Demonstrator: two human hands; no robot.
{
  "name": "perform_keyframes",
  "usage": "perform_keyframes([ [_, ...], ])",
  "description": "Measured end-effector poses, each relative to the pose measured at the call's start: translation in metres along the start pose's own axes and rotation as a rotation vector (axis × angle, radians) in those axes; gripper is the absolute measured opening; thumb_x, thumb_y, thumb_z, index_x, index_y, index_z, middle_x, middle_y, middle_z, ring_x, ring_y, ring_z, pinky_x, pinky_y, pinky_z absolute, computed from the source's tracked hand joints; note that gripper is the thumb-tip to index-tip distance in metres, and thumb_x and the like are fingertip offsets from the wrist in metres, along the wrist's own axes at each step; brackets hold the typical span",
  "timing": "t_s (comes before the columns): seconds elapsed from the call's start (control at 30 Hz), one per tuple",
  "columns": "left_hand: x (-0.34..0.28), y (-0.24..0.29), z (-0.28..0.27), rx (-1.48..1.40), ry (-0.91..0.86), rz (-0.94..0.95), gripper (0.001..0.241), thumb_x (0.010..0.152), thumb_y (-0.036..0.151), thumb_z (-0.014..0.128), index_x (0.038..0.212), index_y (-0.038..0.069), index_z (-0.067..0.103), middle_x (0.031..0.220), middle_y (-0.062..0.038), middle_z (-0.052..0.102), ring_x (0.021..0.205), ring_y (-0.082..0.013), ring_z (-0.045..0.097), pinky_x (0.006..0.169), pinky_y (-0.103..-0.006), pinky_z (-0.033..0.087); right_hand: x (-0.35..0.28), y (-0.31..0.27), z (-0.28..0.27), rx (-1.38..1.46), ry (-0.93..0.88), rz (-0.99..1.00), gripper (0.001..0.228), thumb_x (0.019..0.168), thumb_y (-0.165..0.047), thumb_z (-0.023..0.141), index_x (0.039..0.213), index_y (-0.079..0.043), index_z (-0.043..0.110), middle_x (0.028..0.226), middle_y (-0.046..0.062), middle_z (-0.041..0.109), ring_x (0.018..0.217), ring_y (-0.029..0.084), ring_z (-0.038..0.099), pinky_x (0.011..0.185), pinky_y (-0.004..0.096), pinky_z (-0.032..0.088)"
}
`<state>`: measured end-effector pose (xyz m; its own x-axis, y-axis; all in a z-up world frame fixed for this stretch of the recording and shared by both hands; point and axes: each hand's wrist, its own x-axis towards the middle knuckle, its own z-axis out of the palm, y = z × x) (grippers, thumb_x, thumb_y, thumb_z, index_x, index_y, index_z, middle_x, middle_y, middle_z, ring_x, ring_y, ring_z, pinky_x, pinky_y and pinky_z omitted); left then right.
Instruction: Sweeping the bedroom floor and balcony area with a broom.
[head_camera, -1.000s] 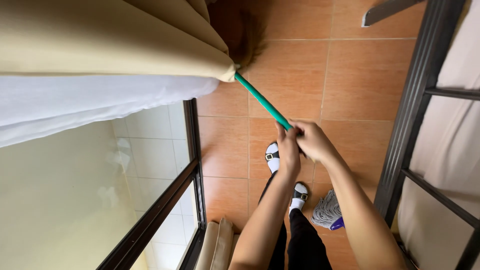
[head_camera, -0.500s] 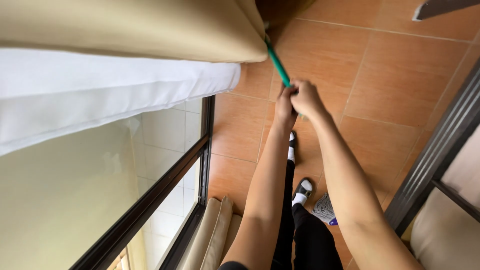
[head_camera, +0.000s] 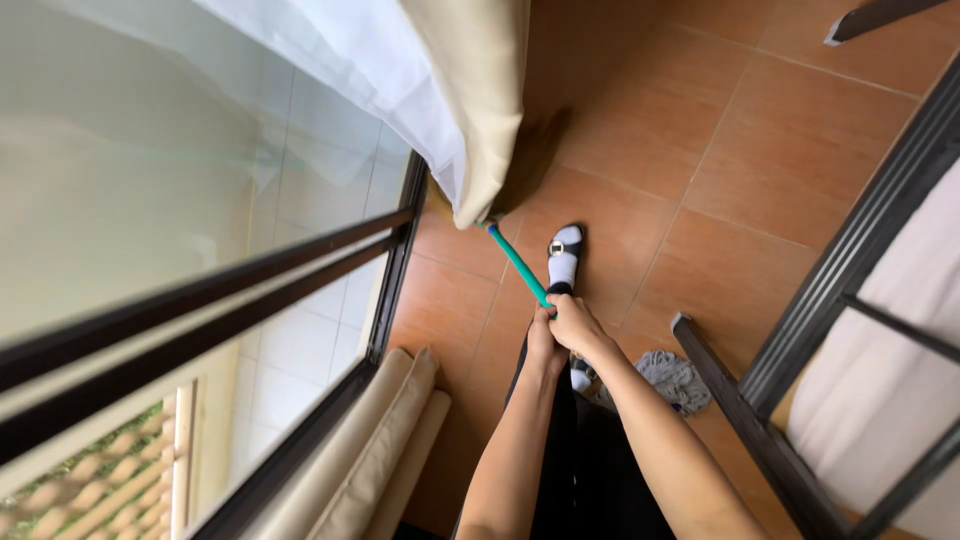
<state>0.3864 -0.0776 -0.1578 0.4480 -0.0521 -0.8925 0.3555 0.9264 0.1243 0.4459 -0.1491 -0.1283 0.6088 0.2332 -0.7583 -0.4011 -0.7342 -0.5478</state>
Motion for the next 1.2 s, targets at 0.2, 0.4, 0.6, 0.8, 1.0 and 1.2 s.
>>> perform_keyframes([
  [0.2, -0.11, -0.073, -0.03, 0.23, -0.1, 0.23, 0.049, 0.095, 0.01, 0.053, 0.144, 0.011, 0.048, 0.105, -0.006, 0.052, 0.096, -0.0167, 0.056, 0.083, -0.0311, 0.049, -0.141, 0.054, 0.018, 0.216, 0.129, -0.156, 0.044, 0.088, -0.008, 0.066, 0.132, -0.001, 0.063, 0.11, 0.022, 0.075, 0.101, 0.027, 0.075, 0.084, 0.037, 0.057],
  [0.4, -0.14, -0.083, -0.013, 0.145, -0.206, 0.072, 0.056, 0.089, 0.005, 0.053, 0.143, 0.022, 0.048, 0.098, -0.004, 0.057, 0.088, -0.0136, 0.056, 0.079, -0.0267, 0.049, -0.176, 0.064, 0.019, 0.144, 0.355, -0.086, 0.044, 0.091, -0.006, 0.065, 0.135, 0.0, 0.061, 0.105, 0.021, 0.074, 0.093, 0.019, 0.071, 0.078, 0.034, 0.055],
  [0.6, 0.021, -0.094, -0.137, 0.157, -0.132, 0.232, 0.035, 0.088, 0.002, 0.054, 0.123, 0.001, 0.056, 0.094, -0.007, 0.061, 0.086, -0.0182, 0.06, 0.076, -0.0302, 0.05, -0.067, 0.103, 0.103, 0.216, 0.259, -0.05, 0.035, 0.089, -0.008, 0.069, 0.123, 0.001, 0.069, 0.093, 0.016, 0.077, 0.08, 0.02, 0.069, 0.068, 0.035, 0.054],
  [0.8, -0.118, -0.013, -0.216, 0.109, 0.069, 0.214, 0.043, 0.087, 0.01, 0.053, 0.13, 0.013, 0.057, 0.093, -0.004, 0.062, 0.086, -0.0157, 0.06, 0.076, -0.0285, 0.05, -0.103, 0.095, 0.238, 0.2, 0.023, -0.18, 0.04, 0.088, -0.002, 0.066, 0.127, 0.002, 0.064, 0.1, 0.016, 0.077, 0.09, 0.018, 0.073, 0.077, 0.031, 0.057],
  [1.0, -0.245, -0.006, -0.269, 0.61, 0.175, 0.269, 0.077, 0.085, 0.009, 0.055, 0.158, 0.001, 0.034, 0.086, -0.015, 0.067, 0.074, -0.0162, 0.061, 0.069, -0.0269, 0.052, -0.285, -0.019, 0.26, 0.515, -0.017, 0.229, 0.04, 0.1, -0.009, 0.054, 0.139, -0.01, 0.059, 0.071, 0.01, 0.061, 0.05, 0.019, 0.051, 0.041, 0.033, 0.037],
  [1.2, -0.22, -0.006, -0.349, 0.467, -0.029, 0.303, 0.08, 0.084, 0.006, 0.061, 0.159, -0.004, 0.037, 0.131, -0.002, 0.064, 0.11, -0.0127, 0.061, 0.097, -0.027, 0.047, -0.293, -0.026, 0.335, 0.521, 0.119, 0.16, 0.042, 0.099, -0.01, 0.054, 0.14, -0.015, 0.053, 0.075, 0.004, 0.063, 0.057, 0.009, 0.055, 0.044, 0.028, 0.043],
])
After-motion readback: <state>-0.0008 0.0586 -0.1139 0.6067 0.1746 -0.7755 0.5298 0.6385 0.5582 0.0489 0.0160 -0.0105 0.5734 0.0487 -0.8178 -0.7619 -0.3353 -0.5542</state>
